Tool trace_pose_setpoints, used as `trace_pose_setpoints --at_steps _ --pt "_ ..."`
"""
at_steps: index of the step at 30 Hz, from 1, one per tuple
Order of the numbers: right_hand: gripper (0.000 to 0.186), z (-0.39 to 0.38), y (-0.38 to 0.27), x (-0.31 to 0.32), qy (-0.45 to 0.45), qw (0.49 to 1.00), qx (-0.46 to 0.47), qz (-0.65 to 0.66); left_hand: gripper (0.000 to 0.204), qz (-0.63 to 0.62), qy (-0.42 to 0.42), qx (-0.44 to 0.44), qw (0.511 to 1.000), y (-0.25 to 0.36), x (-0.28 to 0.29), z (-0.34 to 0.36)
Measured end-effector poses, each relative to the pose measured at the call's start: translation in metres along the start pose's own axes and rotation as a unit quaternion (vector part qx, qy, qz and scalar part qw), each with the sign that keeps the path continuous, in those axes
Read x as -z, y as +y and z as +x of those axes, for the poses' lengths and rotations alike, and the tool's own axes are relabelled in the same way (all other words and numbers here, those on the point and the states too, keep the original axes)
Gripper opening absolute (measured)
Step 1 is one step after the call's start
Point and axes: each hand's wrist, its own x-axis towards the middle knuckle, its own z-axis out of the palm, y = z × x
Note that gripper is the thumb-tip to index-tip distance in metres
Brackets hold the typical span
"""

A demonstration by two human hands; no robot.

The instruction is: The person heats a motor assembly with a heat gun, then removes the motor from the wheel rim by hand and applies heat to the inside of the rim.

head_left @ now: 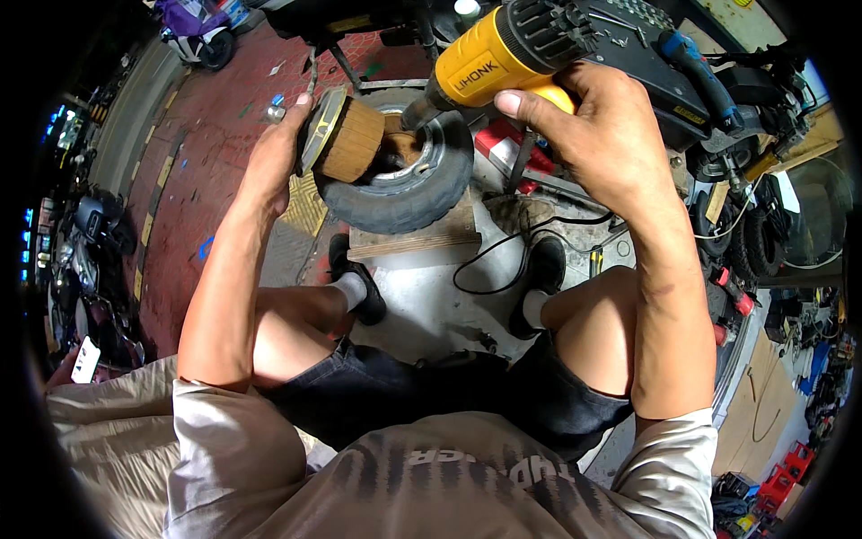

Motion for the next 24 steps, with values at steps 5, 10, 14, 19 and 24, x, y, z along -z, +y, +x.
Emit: trace_pose_setpoints --at_steps 5,10,14,19,24 --pt "0.038 0.000 0.006 0.001 0.003 1.000 0.022 -0.007 0.062 0.007 -0.031 -0.016 0.999 -0.013 0.005 0.016" --pt "0.040 0.001 0.007 0.001 -0.006 1.000 0.014 -0.019 0.061 0.018 -0.024 -0.019 0.999 -0.014 0.004 0.019" --pt "0.040 0.001 -0.003 0.006 -0.028 0.999 -0.022 -0.039 0.061 0.036 -0.013 -0.025 0.999 -0.013 0.002 0.015" --pt "0.044 0.000 0.000 0.006 -0.018 0.998 -0.006 -0.054 0.060 0.063 -0.003 -0.027 0.998 -0.007 -0.001 0.010" --pt "0.046 0.000 0.005 0.003 -0.010 0.999 0.005 -0.048 0.060 0.044 -0.011 -0.019 0.999 -0.002 -0.003 0.005"
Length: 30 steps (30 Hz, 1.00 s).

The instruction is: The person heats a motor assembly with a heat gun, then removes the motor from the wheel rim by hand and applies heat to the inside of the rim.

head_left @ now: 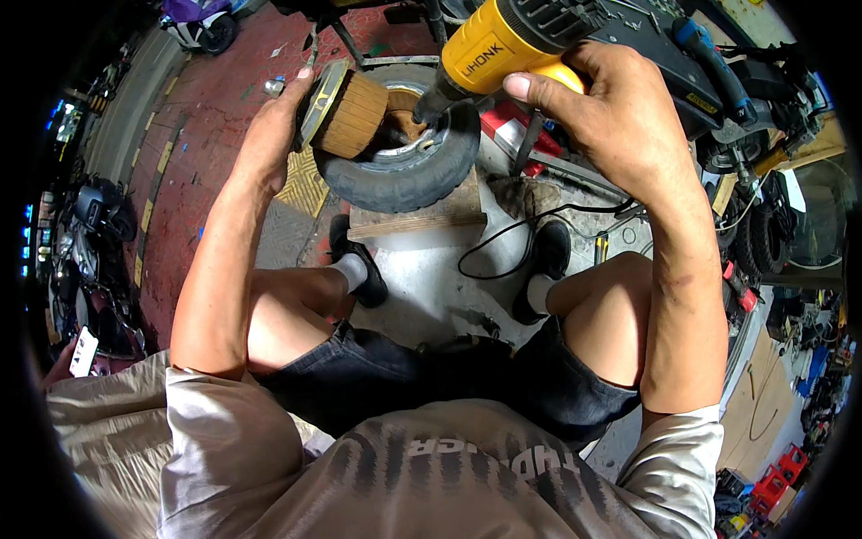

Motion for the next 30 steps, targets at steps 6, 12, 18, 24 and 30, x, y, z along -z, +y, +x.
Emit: trace_pose_setpoints --at_steps 6,12,18,24,30 --pt "0.047 -0.002 0.000 -0.001 0.002 1.000 -0.009 -0.012 0.059 -0.023 -0.006 0.003 1.000 -0.003 0.001 0.003" --pt "0.048 -0.001 0.003 -0.001 -0.005 1.000 -0.012 -0.003 0.058 -0.006 0.014 -0.010 1.000 -0.009 0.004 0.008" --pt "0.047 -0.001 0.005 -0.002 -0.008 1.000 -0.019 0.009 0.059 -0.012 0.005 -0.020 1.000 -0.005 -0.001 0.002" --pt "0.046 0.000 0.007 -0.006 -0.008 0.999 -0.014 0.036 0.059 0.001 -0.005 -0.006 1.000 -0.006 0.003 0.003" --pt "0.047 0.000 0.011 -0.009 -0.006 1.000 0.000 0.029 0.060 0.002 0.007 -0.014 1.000 -0.007 0.002 0.001"
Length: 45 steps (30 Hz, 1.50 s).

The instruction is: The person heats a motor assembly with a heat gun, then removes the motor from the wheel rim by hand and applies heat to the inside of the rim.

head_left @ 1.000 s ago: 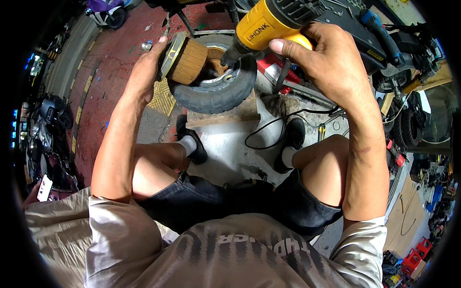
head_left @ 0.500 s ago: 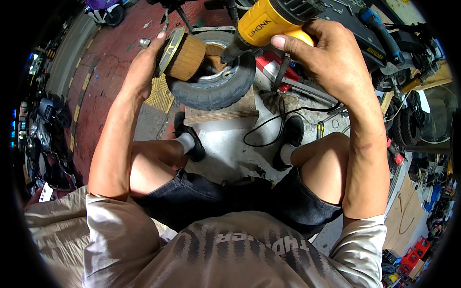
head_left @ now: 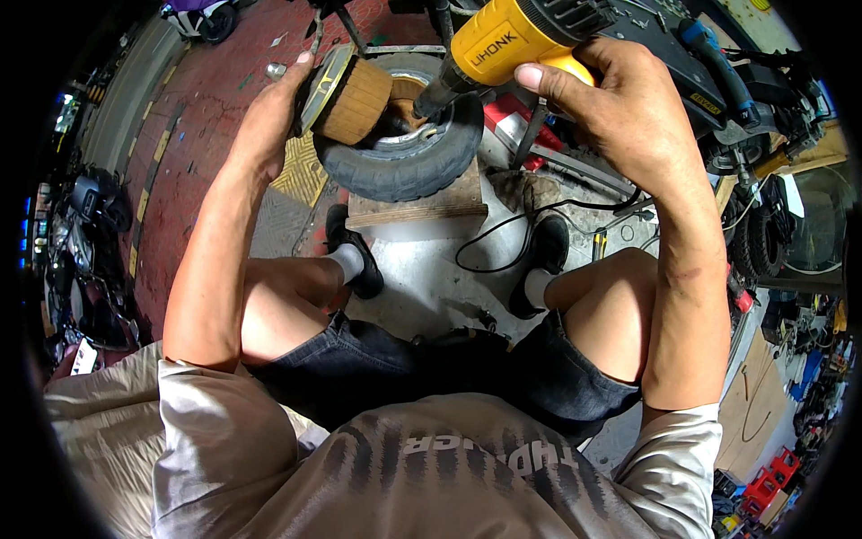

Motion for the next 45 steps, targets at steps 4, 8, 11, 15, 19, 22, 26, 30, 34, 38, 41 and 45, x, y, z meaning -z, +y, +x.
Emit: trace_pose_setpoints --at_steps 4,8,11,15,19,22,26,30,34,38,41,45 --pt "0.048 0.000 0.003 -0.001 -0.006 1.000 0.000 0.000 0.061 0.001 0.005 0.000 1.000 0.002 -0.002 -0.004" --pt "0.048 -0.001 -0.004 0.003 -0.018 0.999 -0.021 -0.019 0.061 0.021 0.011 -0.001 1.000 0.002 0.000 -0.004" --pt "0.047 -0.001 -0.006 0.002 -0.022 0.999 -0.026 -0.021 0.061 0.024 0.016 0.000 1.000 0.002 -0.001 -0.005" --pt "0.047 -0.002 -0.009 0.003 -0.019 0.999 -0.023 -0.023 0.061 0.019 0.022 0.004 1.000 0.002 -0.002 -0.004" --pt "0.047 -0.005 -0.012 0.002 -0.010 1.000 -0.008 -0.015 0.060 0.014 0.022 0.003 1.000 -0.001 0.000 0.000" --pt "0.047 -0.006 -0.012 0.003 0.006 1.000 -0.019 0.003 0.060 -0.005 0.011 0.000 1.000 -0.004 0.003 0.003" --pt "0.051 -0.012 -0.024 0.030 0.116 0.992 -0.050 0.031 0.059 0.003 -0.012 -0.017 1.000 -0.007 0.006 0.004" --pt "0.059 -0.015 -0.013 0.049 0.259 0.959 -0.045 0.104 0.059 0.007 -0.001 -0.004 1.000 -0.007 0.006 0.003" --pt "0.059 -0.009 0.004 0.042 0.055 0.993 -0.073 0.076 0.066 0.006 -0.018 -0.008 1.000 -0.008 0.011 0.006" --pt "0.051 -0.004 0.003 0.012 0.025 0.995 -0.074 0.060 0.062 0.015 0.000 -0.009 1.000 -0.007 0.004 0.006" --pt "0.051 -0.003 -0.001 0.007 0.009 0.999 -0.045 0.006 0.060 0.008 0.006 -0.014 1.000 -0.009 0.004 0.009" --pt "0.052 0.001 -0.008 0.002 0.003 0.999 -0.040 0.028 0.059 0.002 -0.005 -0.013 1.000 -0.012 0.009 0.009"
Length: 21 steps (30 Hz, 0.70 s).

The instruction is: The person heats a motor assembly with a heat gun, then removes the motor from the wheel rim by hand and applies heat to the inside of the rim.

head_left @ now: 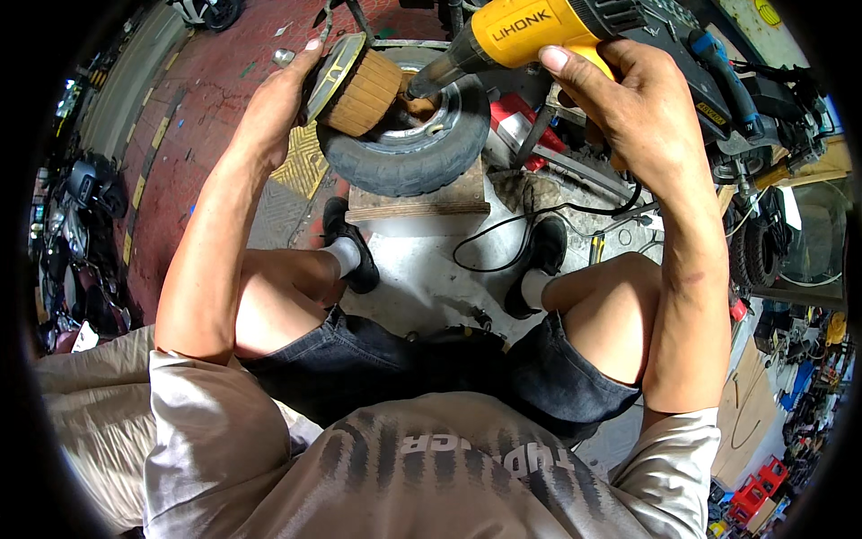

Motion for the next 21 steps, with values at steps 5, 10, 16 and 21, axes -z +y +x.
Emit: trace_pose_setpoints --at_steps 5,10,16,21 --pt "0.053 0.005 0.003 -0.005 -0.004 0.999 -0.022 -0.033 0.057 -0.008 0.008 -0.003 1.000 0.004 0.000 -0.004" --pt "0.054 0.012 0.018 -0.008 -0.018 0.999 -0.032 -0.021 0.054 0.016 0.020 -0.002 1.000 0.005 0.001 -0.007" --pt "0.055 0.017 0.022 -0.008 -0.030 0.999 -0.041 0.021 0.053 0.018 0.009 -0.004 1.000 -0.001 0.010 0.000" --pt "0.055 0.015 0.021 -0.008 -0.030 0.998 -0.047 0.011 0.055 0.004 0.034 -0.014 0.999 0.001 0.003 -0.005"
